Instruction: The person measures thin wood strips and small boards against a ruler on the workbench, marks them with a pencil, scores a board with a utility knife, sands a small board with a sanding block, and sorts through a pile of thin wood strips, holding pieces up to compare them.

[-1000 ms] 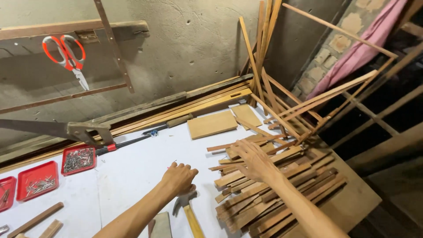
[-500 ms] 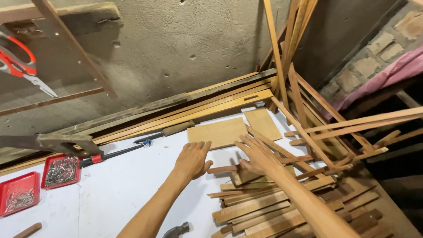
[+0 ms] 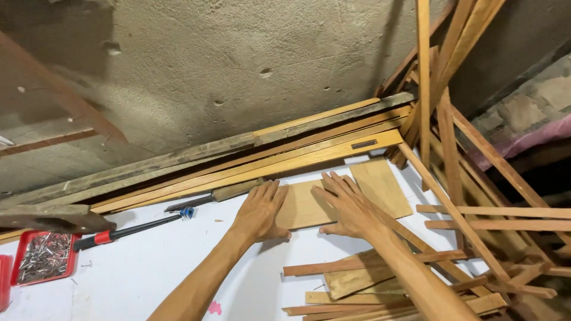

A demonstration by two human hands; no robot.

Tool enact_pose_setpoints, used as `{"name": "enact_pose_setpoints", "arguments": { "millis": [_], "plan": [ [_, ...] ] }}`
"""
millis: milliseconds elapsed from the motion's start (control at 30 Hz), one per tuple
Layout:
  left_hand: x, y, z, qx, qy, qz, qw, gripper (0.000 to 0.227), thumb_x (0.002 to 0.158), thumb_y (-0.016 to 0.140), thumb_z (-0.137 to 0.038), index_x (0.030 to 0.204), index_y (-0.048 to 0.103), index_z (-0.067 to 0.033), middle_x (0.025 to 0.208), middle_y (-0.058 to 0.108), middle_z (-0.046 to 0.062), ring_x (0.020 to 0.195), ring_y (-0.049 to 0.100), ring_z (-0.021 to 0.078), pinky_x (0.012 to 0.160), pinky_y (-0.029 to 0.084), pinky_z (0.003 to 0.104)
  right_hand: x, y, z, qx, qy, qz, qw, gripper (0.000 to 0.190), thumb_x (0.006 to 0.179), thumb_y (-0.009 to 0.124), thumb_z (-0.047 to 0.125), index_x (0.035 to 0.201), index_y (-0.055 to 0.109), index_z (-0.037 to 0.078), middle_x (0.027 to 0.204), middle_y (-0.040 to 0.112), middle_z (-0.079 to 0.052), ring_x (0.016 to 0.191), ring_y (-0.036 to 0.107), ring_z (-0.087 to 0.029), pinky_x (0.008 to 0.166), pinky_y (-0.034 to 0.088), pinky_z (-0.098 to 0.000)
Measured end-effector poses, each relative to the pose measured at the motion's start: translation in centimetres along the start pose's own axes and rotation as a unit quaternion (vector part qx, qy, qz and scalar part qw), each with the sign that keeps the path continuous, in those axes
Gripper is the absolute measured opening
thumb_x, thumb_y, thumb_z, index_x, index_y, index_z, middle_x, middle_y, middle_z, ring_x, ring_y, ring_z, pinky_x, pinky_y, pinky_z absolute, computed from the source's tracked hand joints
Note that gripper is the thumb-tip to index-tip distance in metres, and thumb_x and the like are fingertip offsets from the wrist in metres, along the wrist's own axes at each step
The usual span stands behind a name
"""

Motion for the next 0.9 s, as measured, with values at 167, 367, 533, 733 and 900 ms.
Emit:
{"name": "enact_pose_setpoints", "arguments": {
  "millis": [167, 367, 533, 733, 900],
  "plan": [
    [0.0, 0.4, 0.4, -0.032, 0.01, -0.024, 0.999, 0.124, 0.053, 0.094, -0.05, 0.151, 0.035, -0.003, 0.157, 0.035, 0.02, 0.147, 0.028, 0.0334, 0.122, 0.021, 0.044, 1.6, 1.7, -1.0, -0.006, 0.05, 0.072, 0.996, 0.118, 0.054, 0.094, 0.052, 0.155, 0.039, 0.027, 0.16, 0.027, -0.009, 0.15, 0.021, -0.029, 0.126, 0.014, -0.0463],
    [-0.3, 2.0, 0.7, -0.051, 0.027, -0.075, 0.996, 0.121, 0.056, 0.093, -0.054, 0.149, 0.036, -0.0032, 0.155, 0.034, 0.021, 0.145, 0.028, 0.0352, 0.122, 0.018, 0.047, 1.0, 3.1, -2.0, 0.013, 0.04, 0.042, 0.998, 0.116, 0.053, 0.094, 0.051, 0.153, 0.039, 0.028, 0.162, 0.027, -0.009, 0.149, 0.021, -0.031, 0.125, 0.014, -0.0468],
    [-1.5, 1.2, 0.1, -0.051, 0.034, -0.099, 0.993, 0.116, 0.057, 0.091, -0.054, 0.15, 0.039, -0.0096, 0.156, 0.032, 0.021, 0.146, 0.027, 0.0358, 0.122, 0.016, 0.048, -0.4, 0.2, -0.2, -0.042, 0.016, 0.007, 0.999, 0.111, 0.055, 0.093, 0.052, 0.15, 0.04, 0.026, 0.161, 0.029, -0.01, 0.149, 0.024, -0.032, 0.125, 0.014, -0.0484],
    [-6.3, -4.5, -3.5, -0.049, 0.098, -0.175, 0.978, 0.096, 0.057, 0.089, -0.051, 0.141, 0.055, -0.0169, 0.151, 0.041, 0.021, 0.142, 0.034, 0.0374, 0.121, 0.017, 0.056, -4.2, -6.5, 2.8, -0.072, -0.004, -0.007, 0.997, 0.111, 0.057, 0.092, 0.054, 0.152, 0.042, 0.027, 0.158, 0.032, -0.011, 0.146, 0.028, -0.033, 0.124, 0.017, -0.0479],
    [-11.1, -6.6, -4.4, -0.128, 0.09, -0.22, 0.963, 0.086, 0.06, 0.089, -0.055, 0.133, 0.065, -0.0159, 0.146, 0.044, 0.025, 0.135, 0.04, 0.0401, 0.114, 0.025, 0.057, -9.3, -10.4, 5.7, -0.019, -0.037, -0.148, 0.988, 0.084, 0.067, 0.087, 0.051, 0.136, 0.059, 0.013, 0.149, 0.049, -0.015, 0.143, 0.038, -0.033, 0.12, 0.023, -0.0492]
  ]
}}
Point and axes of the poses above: each hand's wrist, its own x-axis towards the middle knuckle, its own y-axis out of the palm, z = x × y, the point moved 6 cm from there along x, towards the middle knuckle
